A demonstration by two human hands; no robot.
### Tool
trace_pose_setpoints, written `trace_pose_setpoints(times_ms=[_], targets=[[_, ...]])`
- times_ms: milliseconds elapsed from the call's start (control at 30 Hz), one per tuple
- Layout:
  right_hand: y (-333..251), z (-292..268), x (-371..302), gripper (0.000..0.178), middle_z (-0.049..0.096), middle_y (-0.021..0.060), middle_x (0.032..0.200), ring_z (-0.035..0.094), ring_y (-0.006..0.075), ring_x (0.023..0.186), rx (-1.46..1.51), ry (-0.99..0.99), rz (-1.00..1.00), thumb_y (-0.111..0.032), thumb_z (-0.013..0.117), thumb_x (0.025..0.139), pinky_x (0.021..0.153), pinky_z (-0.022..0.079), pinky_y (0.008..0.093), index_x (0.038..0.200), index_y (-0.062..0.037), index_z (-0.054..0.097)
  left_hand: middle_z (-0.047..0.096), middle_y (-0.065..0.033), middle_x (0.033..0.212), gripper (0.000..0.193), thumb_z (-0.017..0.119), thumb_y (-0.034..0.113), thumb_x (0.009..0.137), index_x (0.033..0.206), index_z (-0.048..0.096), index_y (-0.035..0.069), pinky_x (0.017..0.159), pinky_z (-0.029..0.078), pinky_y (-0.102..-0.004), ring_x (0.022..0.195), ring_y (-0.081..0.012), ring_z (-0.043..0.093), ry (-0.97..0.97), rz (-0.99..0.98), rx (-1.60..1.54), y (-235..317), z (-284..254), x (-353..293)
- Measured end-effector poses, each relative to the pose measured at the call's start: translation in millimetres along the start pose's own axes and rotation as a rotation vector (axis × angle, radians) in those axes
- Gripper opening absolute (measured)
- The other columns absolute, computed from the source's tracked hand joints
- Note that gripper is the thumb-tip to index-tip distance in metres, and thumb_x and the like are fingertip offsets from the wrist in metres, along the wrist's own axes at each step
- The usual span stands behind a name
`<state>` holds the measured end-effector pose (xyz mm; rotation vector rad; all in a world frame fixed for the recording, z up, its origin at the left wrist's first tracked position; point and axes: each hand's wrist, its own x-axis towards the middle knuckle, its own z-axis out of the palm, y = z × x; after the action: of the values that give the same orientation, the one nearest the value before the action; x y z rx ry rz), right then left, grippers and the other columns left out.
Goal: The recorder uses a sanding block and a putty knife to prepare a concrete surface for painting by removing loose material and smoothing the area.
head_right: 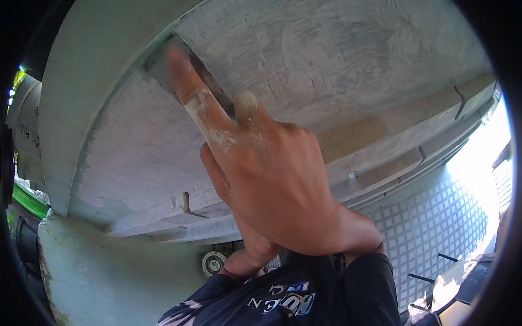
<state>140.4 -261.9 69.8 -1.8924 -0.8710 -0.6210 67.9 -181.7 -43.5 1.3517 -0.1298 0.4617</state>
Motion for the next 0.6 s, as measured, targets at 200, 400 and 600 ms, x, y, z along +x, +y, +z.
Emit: trace_pose_setpoints(times_ms=[200, 400, 600], targets=[[-0.7, 2.3, -10.3, 0.083, 0.056, 0.0163, 0.086, 0.060, 0.0340, 0.056, 0.012, -0.047, 0.048, -0.011, 0.062, 0.088, 0.053, 0.052, 0.0439, 0.160, -0.0228, 0.023, 0.067, -0.0046, 0.099, 0.031, 0.072, 0.011, 0.084, 0.110, 0.061, -0.002, 0.079, 0.047, -0.0285, 0.092, -0.0116, 0.060, -0.051, -0.013, 0.062, 2.7, -3.1, -5.4], [-10.5, -5.4, 1.7, 0.084, 0.066, 0.0212, 0.117, 0.069, 0.0367, 0.075, 0.030, -0.019, 0.053, 0.006, 0.057, 0.083, 0.068, 0.057, 0.0432, 0.158, -0.0190, 0.030, 0.067, -0.0047, 0.097, 0.032, 0.073, 0.011, 0.083, 0.110, 0.061, -0.002, 0.079, 0.047, -0.0288, 0.091, -0.0114, 0.060, -0.056, 0.084, 0.093, 3.9, -5.4, 0.7], [-5.1, 0.3, -4.9, 0.082, 0.066, 0.0185, 0.124, 0.071, 0.0370, 0.085, 0.040, -0.040, 0.067, 0.005, 0.056, 0.084, 0.073, 0.058, 0.0429, 0.158, -0.0188, 0.030, 0.067, -0.0049, 0.100, 0.035, 0.073, 0.010, 0.082, 0.113, 0.059, -0.002, 0.081, 0.047, -0.0285, 0.092, -0.0116, 0.060, -0.048, -0.006, 0.052, -0.5, -9.0, -1.7]])
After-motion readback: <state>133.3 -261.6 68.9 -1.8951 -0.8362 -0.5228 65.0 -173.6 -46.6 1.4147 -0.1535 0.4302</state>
